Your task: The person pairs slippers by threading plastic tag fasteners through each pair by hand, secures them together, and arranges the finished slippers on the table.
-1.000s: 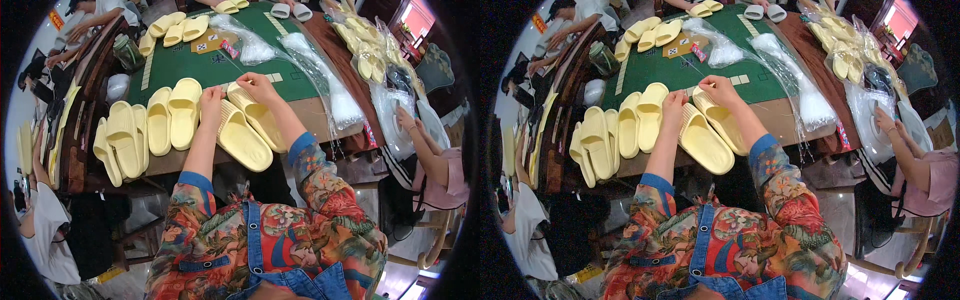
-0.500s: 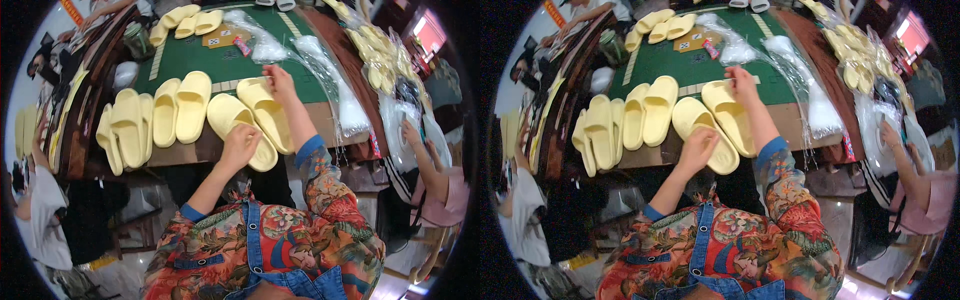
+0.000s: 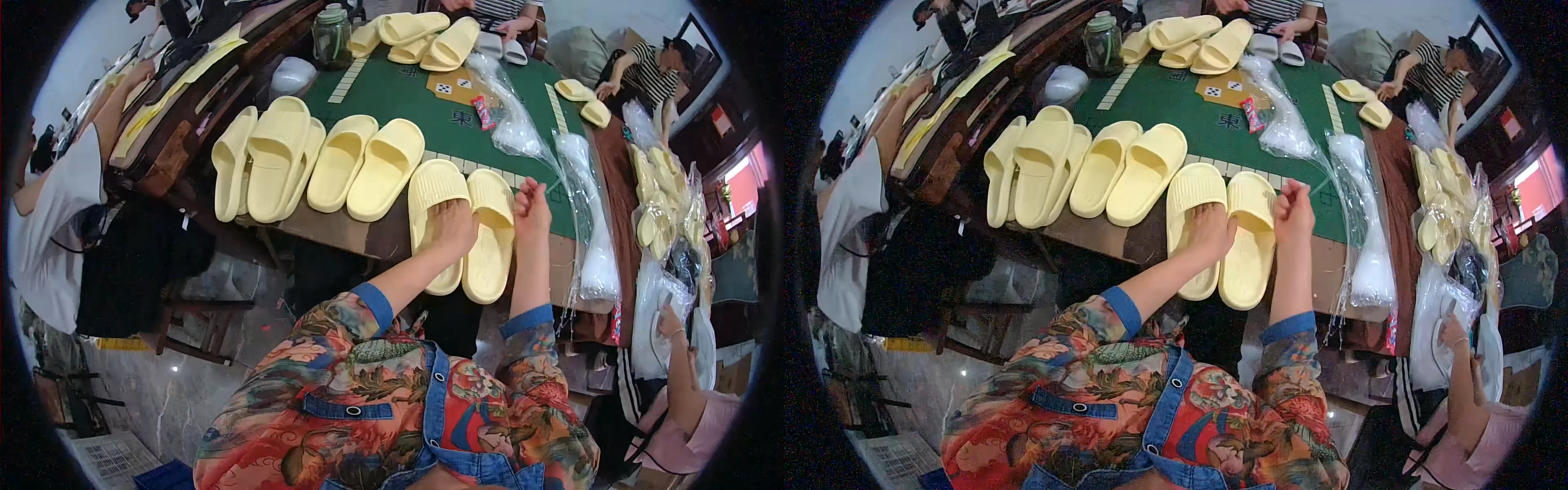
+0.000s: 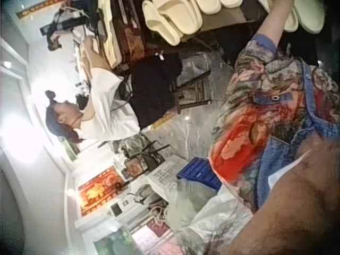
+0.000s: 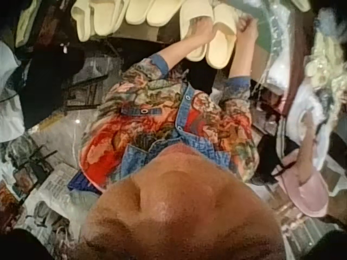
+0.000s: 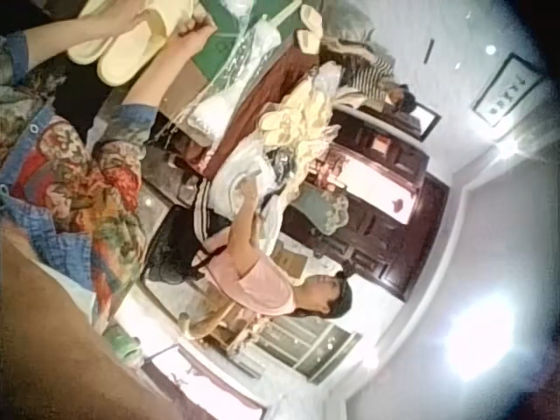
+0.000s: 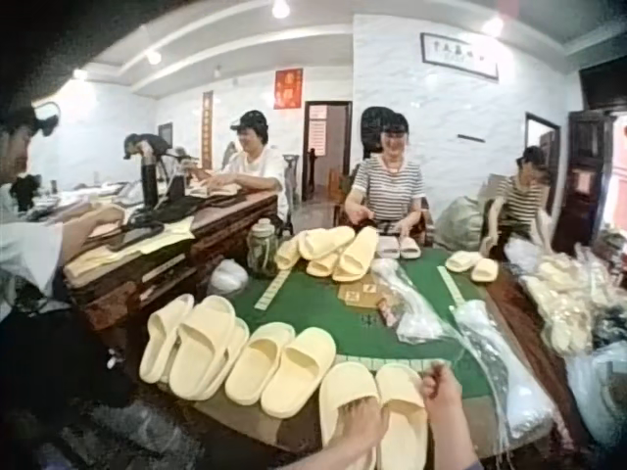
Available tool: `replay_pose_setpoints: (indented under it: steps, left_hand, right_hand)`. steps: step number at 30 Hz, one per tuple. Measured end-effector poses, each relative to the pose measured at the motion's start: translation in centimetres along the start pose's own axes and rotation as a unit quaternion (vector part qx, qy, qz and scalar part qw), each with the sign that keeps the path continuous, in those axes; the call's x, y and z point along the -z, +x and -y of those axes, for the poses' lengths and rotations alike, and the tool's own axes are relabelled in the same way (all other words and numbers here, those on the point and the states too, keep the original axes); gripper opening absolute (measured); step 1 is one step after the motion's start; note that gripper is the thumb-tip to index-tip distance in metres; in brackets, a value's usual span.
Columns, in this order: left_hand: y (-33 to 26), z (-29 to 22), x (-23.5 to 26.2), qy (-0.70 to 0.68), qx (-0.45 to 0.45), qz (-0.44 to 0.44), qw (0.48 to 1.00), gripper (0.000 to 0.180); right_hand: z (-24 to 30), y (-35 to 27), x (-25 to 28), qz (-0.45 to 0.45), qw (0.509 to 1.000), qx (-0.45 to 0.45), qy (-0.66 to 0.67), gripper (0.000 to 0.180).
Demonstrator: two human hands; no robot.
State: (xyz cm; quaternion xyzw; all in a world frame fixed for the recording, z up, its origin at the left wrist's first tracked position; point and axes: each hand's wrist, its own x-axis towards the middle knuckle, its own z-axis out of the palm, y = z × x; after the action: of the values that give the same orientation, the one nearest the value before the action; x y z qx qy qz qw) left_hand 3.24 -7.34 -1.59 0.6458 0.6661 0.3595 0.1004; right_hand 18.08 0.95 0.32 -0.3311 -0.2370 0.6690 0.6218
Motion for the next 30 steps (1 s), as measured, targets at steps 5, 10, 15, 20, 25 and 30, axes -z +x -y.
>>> replay_pose_setpoints:
  steps: [5, 10, 15, 20, 25, 30]
  left_hand:
    - [-1.4, -0.2, 1.5, -0.061, -0.034, 0.001, 0.998, 0.031]
    - [-3.2, -0.3, 6.4, -0.070, -0.088, -0.026, 0.993, 0.037]
    - [-1.5, 5.2, 14.1, -0.148, -0.060, -0.178, 0.971, 0.053]
    - [-0.4, 8.9, 24.3, 0.010, -0.057, -0.333, 0.941, 0.041]
    - [4.9, 17.8, 31.6, 0.007, 0.052, -0.274, 0.960, 0.028]
    - [9.8, 26.1, 29.7, 0.116, 0.033, -0.202, 0.972, 0.028]
  right_hand:
    - [1.6, 0.7, 6.0, -0.070, 0.993, 0.038, 0.089, 0.037]
    - [1.1, 1.6, 6.9, -0.108, 0.991, 0.072, 0.022, 0.038]
    - [0.6, 0.8, 5.1, -0.072, 0.994, 0.062, -0.061, 0.038]
    - [0.6, -0.1, 4.0, -0.083, 0.991, 0.066, -0.080, 0.038]
    - [0.6, -0.7, 3.9, -0.085, 0.985, 0.083, -0.129, 0.035]
    - [0.7, -0.8, 4.0, -0.079, 0.983, 0.081, -0.141, 0.033]
